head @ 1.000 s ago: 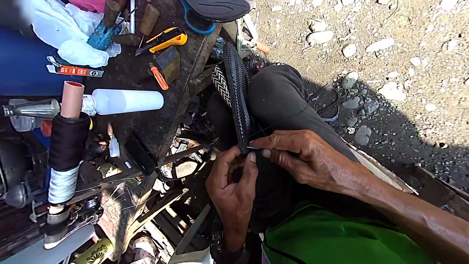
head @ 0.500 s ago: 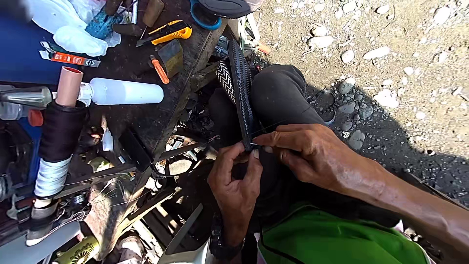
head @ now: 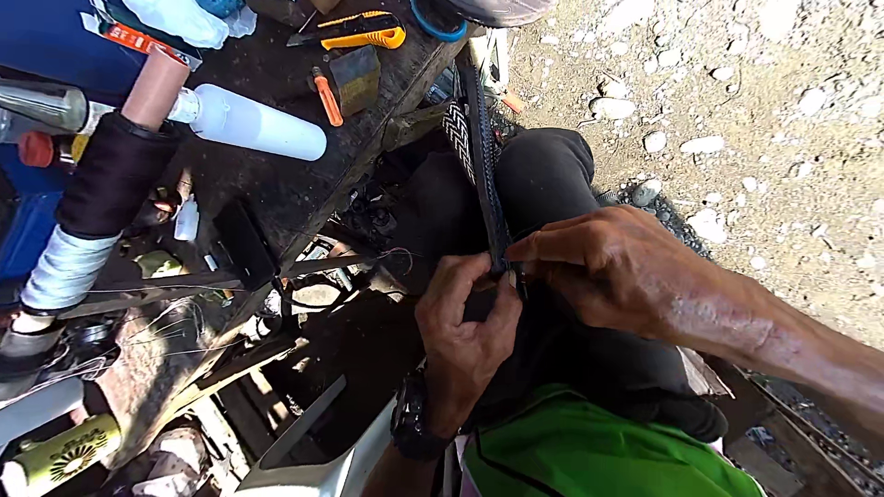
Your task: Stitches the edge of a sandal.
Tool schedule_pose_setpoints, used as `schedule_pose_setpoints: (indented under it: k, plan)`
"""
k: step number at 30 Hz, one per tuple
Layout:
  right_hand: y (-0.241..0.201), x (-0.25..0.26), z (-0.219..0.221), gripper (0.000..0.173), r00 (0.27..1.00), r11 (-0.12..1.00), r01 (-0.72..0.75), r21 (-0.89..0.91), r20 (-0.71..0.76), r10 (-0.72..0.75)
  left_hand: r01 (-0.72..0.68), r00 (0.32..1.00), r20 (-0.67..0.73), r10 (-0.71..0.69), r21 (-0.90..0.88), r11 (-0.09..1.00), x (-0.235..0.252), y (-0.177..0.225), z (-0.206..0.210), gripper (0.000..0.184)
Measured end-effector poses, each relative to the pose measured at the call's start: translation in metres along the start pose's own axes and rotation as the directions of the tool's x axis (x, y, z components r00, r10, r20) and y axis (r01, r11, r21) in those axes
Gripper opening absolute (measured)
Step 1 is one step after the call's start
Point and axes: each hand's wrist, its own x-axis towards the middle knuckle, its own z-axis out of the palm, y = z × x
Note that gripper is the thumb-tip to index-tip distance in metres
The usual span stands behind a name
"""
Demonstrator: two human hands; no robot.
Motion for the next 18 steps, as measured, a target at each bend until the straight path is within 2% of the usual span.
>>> schedule_pose_setpoints:
  k: [4, 6, 18]
  plan:
    - [0.008, -0.006, -0.003, 0.032, 0.999, 0.998, 0.043, -0.052, 0.011, -0.042, 0.218, 0.961, 0.216, -0.171, -0.215, 0.952, 0.011, -0.001, -0.028, 0.018]
    - [0.012, -0.007, 0.0, 0.031, 0.998, 0.996, 0.061, -0.059, -0.016, -0.062, 0.28, 0.941, 0.261, -0.213, -0.254, 0.926, 0.017, -0.001, -0.033, 0.016]
    - [0.039, 0.002, 0.023, 0.024, 0.972, 0.959, 0.216, 0.184, -0.129, -0.194, 0.374, 0.919, 0.255, -0.299, -0.331, 0.866, 0.025, 0.0, -0.031, 0.009]
